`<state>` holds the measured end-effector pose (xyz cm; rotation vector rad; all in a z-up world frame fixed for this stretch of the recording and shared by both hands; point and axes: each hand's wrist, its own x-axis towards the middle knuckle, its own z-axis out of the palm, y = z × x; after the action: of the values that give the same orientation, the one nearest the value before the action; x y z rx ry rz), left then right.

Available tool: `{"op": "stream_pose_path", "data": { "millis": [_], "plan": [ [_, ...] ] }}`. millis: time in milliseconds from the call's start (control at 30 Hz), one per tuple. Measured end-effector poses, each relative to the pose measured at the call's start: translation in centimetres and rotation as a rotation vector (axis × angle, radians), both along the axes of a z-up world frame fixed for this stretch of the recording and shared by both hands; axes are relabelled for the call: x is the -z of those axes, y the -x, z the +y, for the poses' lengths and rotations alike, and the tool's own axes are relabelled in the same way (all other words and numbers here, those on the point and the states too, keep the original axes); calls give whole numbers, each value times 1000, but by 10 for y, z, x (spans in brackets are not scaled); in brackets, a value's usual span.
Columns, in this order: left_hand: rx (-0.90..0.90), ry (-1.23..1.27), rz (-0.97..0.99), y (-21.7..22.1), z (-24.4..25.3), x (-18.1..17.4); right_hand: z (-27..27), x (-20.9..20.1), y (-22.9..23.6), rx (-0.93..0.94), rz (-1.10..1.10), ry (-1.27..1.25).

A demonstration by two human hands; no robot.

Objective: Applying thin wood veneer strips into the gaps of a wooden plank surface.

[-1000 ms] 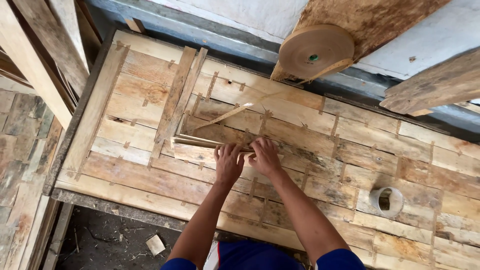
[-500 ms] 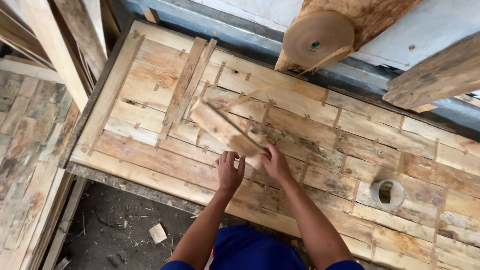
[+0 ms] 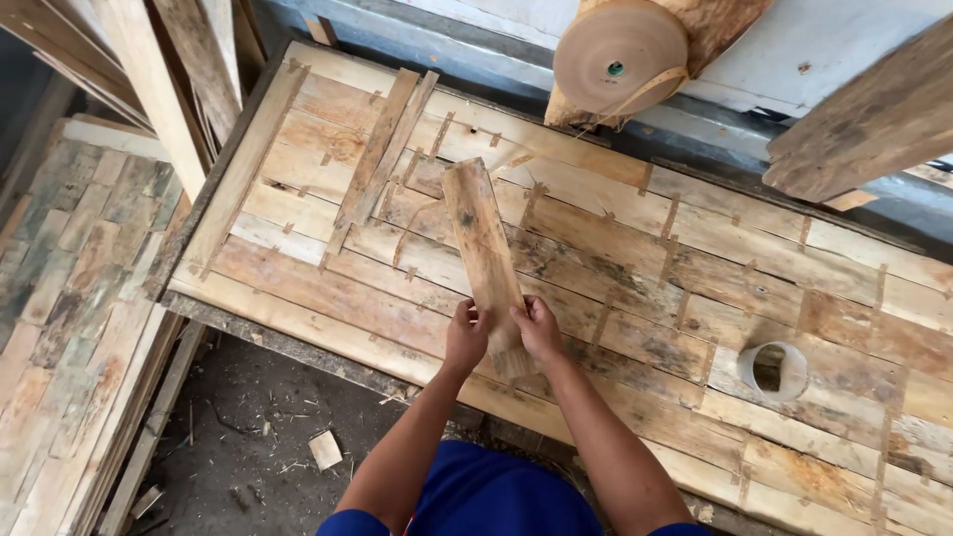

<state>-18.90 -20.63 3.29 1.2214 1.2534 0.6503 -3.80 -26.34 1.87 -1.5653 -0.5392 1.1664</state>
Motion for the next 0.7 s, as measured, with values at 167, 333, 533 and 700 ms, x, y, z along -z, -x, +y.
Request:
{"op": "stream_pose_path", "data": {
  "millis": [167, 333, 533, 700],
  "plan": [
    [-45, 11, -62, 15, 11, -4, 14, 10, 20, 24, 95, 7],
    [-92, 56, -255, 36, 50, 11, 55, 13, 44, 3, 159, -3],
    [-120, 7, -290, 79, 142, 30, 144, -5, 85, -147, -45, 128],
    [-72, -51, -20, 118, 223, 11, 223, -34, 128, -190, -165, 263]
  ]
}}
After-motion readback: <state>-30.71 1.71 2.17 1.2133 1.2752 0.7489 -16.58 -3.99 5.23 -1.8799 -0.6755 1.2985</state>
